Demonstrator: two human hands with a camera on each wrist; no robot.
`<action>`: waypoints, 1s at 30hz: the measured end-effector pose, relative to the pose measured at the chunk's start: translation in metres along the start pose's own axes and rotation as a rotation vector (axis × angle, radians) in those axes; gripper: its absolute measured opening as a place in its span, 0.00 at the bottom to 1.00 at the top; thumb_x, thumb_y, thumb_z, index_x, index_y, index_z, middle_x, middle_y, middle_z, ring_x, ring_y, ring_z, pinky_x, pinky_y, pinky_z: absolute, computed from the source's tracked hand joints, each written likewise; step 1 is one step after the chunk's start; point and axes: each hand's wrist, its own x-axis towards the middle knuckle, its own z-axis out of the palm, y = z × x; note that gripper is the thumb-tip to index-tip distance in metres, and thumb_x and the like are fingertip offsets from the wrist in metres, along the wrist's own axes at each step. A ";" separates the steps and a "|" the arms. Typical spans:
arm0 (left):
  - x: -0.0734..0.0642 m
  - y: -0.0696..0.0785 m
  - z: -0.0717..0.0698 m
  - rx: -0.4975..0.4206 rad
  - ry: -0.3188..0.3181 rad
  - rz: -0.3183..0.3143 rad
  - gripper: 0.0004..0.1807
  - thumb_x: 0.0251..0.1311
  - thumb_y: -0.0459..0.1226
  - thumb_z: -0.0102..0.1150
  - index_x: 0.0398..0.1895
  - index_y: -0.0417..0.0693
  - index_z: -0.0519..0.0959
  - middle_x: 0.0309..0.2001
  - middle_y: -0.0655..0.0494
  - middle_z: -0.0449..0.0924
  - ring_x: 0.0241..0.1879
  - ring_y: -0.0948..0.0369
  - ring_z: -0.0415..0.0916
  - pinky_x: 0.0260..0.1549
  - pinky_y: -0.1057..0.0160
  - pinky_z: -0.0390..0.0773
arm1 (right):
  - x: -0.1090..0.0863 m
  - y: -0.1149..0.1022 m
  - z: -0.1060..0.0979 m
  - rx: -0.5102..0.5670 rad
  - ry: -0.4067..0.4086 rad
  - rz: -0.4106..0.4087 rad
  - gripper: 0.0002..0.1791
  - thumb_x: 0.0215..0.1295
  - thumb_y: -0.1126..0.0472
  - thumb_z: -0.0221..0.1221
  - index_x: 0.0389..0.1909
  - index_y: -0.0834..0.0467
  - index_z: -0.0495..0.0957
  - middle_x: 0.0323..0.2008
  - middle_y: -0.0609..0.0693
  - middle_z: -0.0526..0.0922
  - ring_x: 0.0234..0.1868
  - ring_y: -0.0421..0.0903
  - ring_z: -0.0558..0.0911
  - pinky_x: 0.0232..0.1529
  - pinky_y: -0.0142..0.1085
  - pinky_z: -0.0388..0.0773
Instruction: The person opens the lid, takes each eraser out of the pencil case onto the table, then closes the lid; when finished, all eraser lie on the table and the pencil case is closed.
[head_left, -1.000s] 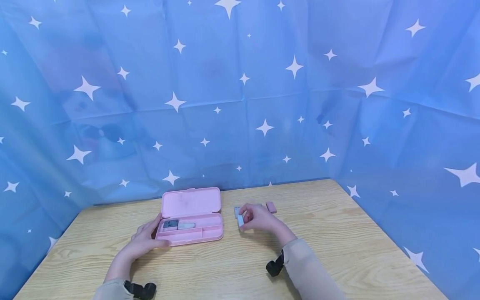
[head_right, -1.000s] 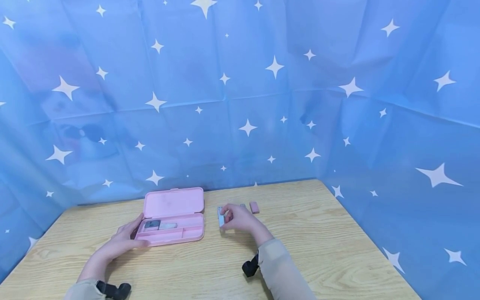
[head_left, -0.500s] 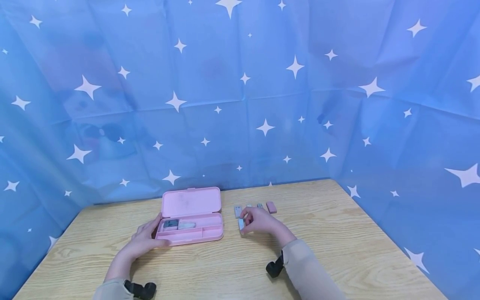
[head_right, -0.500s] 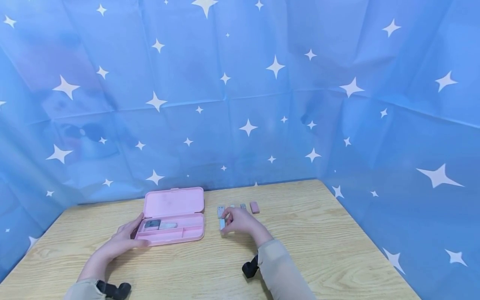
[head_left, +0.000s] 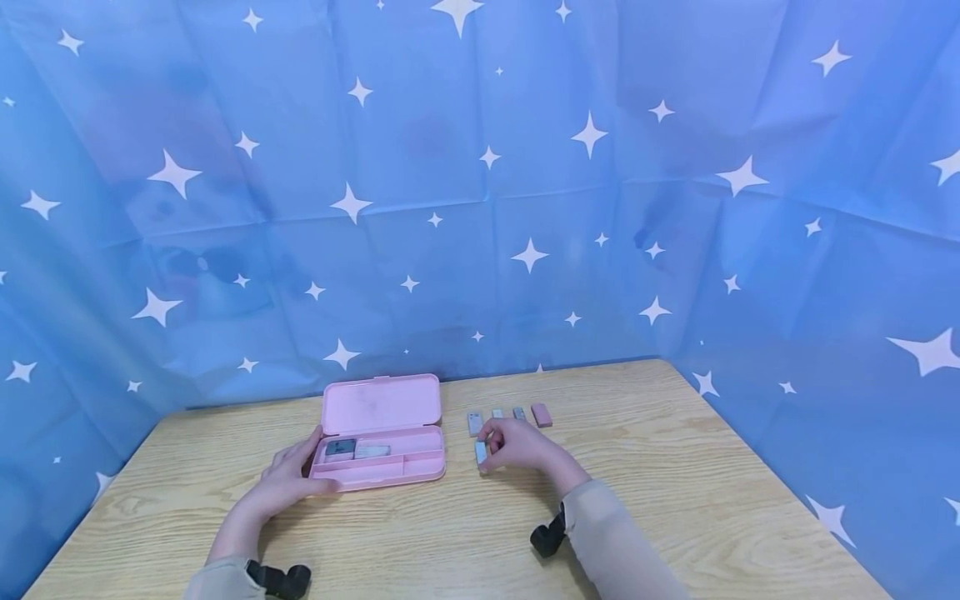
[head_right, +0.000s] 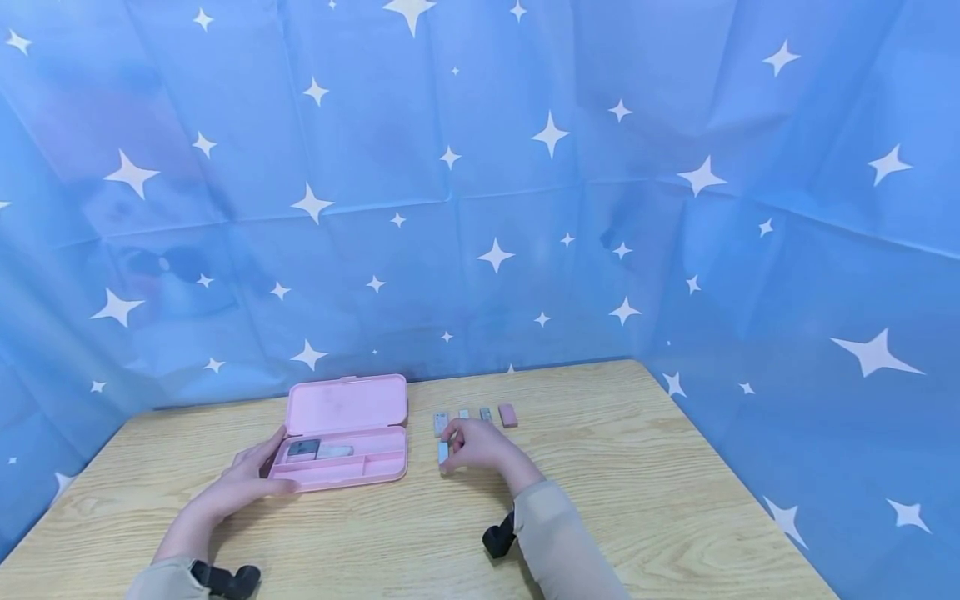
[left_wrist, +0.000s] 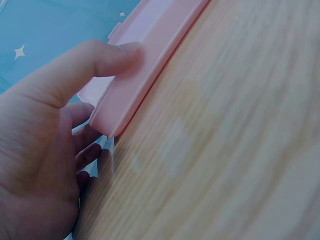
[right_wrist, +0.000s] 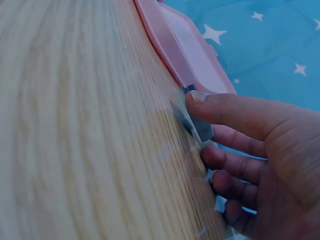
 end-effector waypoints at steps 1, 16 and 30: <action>0.000 0.000 0.000 -0.002 -0.001 0.000 0.63 0.45 0.54 0.72 0.77 0.44 0.43 0.72 0.33 0.45 0.68 0.36 0.40 0.58 0.27 0.48 | 0.000 -0.001 0.000 0.001 0.000 0.003 0.19 0.51 0.61 0.72 0.42 0.59 0.77 0.23 0.46 0.74 0.24 0.40 0.70 0.28 0.34 0.69; 0.001 -0.002 0.000 0.008 -0.002 -0.003 0.63 0.45 0.55 0.72 0.78 0.45 0.43 0.73 0.34 0.45 0.68 0.36 0.41 0.59 0.28 0.49 | -0.001 0.003 0.002 -0.022 0.002 -0.038 0.18 0.51 0.61 0.72 0.41 0.59 0.77 0.23 0.44 0.73 0.24 0.39 0.69 0.29 0.33 0.69; 0.001 -0.002 0.000 -0.006 -0.004 -0.003 0.63 0.45 0.55 0.71 0.77 0.45 0.43 0.73 0.33 0.44 0.68 0.36 0.40 0.58 0.28 0.48 | 0.000 0.002 0.002 -0.033 0.002 -0.026 0.18 0.50 0.64 0.72 0.40 0.60 0.77 0.22 0.46 0.72 0.23 0.40 0.69 0.30 0.33 0.69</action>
